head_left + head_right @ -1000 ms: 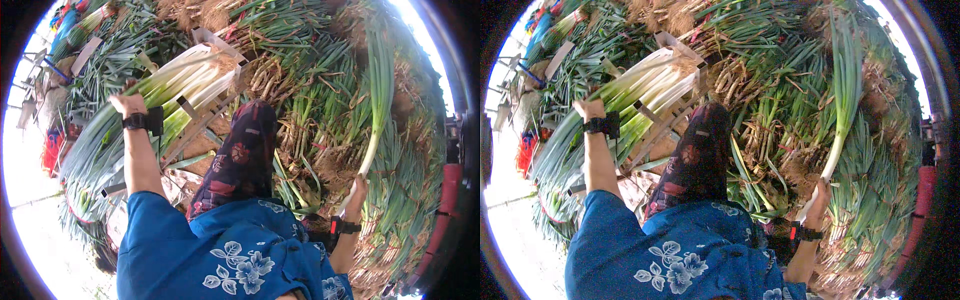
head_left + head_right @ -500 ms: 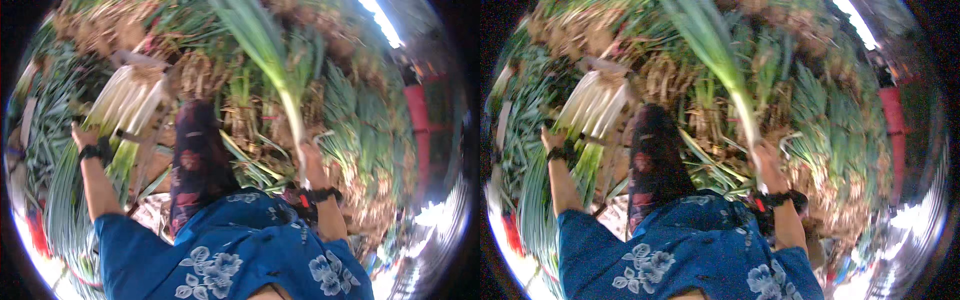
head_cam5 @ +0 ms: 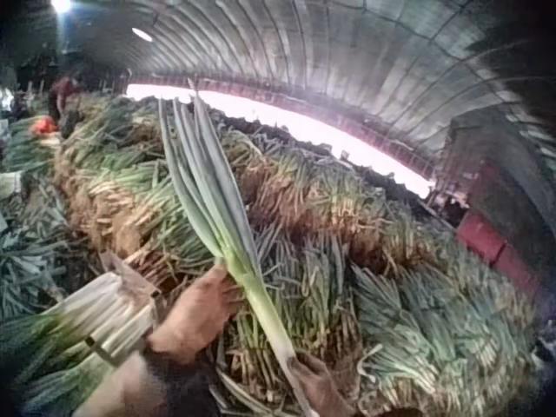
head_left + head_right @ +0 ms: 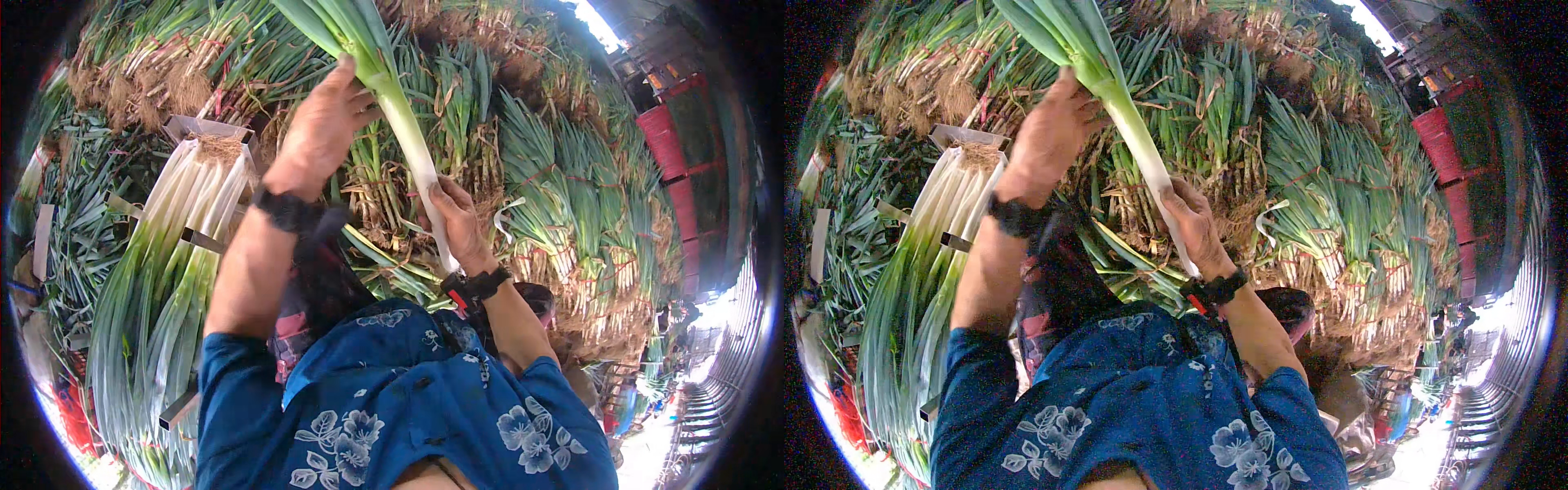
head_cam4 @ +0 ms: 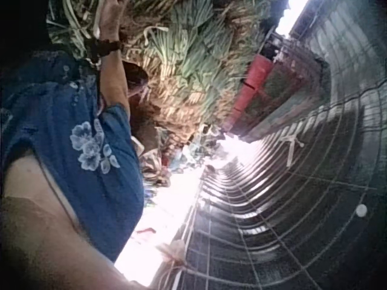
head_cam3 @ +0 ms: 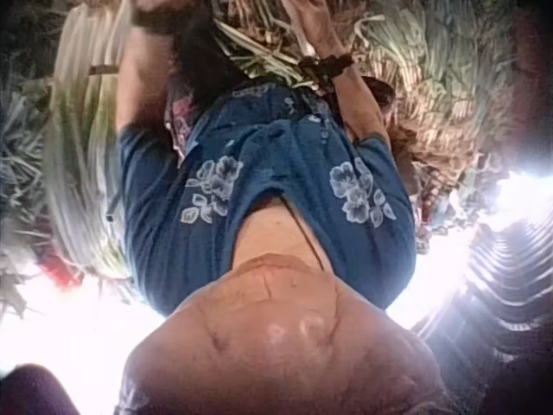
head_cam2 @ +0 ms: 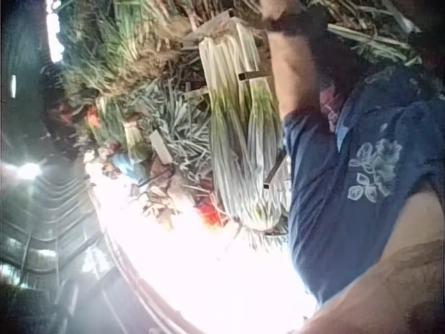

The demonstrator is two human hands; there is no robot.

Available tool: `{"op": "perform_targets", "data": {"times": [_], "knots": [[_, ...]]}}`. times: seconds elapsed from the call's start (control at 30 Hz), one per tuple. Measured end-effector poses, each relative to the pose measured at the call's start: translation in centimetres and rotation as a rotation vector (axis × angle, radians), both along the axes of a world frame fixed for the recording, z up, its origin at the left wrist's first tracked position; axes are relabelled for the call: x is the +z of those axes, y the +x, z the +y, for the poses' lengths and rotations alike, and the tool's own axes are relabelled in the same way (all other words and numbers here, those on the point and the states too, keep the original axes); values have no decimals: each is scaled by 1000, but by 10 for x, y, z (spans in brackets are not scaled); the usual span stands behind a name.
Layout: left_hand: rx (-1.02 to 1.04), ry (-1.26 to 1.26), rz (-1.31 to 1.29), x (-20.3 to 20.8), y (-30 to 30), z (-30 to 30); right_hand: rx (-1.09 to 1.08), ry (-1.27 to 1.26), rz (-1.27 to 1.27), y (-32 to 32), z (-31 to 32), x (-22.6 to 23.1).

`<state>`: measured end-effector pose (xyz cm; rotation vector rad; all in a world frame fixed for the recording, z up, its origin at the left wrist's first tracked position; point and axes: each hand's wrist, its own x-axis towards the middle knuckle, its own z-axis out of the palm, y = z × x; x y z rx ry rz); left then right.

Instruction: The person peels the outer layers from green onions by hand, one at a time, and places the cleaned green onions into a metal rack. After filling the rack, the person gathers the green onions and moves them to a pile.

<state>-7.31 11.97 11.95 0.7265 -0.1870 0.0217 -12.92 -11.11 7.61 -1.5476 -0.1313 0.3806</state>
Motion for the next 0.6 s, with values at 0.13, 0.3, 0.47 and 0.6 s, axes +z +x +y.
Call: {"op": "perform_targets", "data": {"times": [0.13,0.3,0.47,0.6], "knots": [[-73,-319,-58,1,20,-43,-162,18,-63,-3,-4,-7],[-63,-252,-86,-5,25,-65,-152,95,-57,-2,-17,-17],[-26,-29,-64,-3,28,-65,-105,320,110,7,-40,-40],[-76,-40,-48,-1,28,-74,-237,184,10,11,-51,-56]]}}
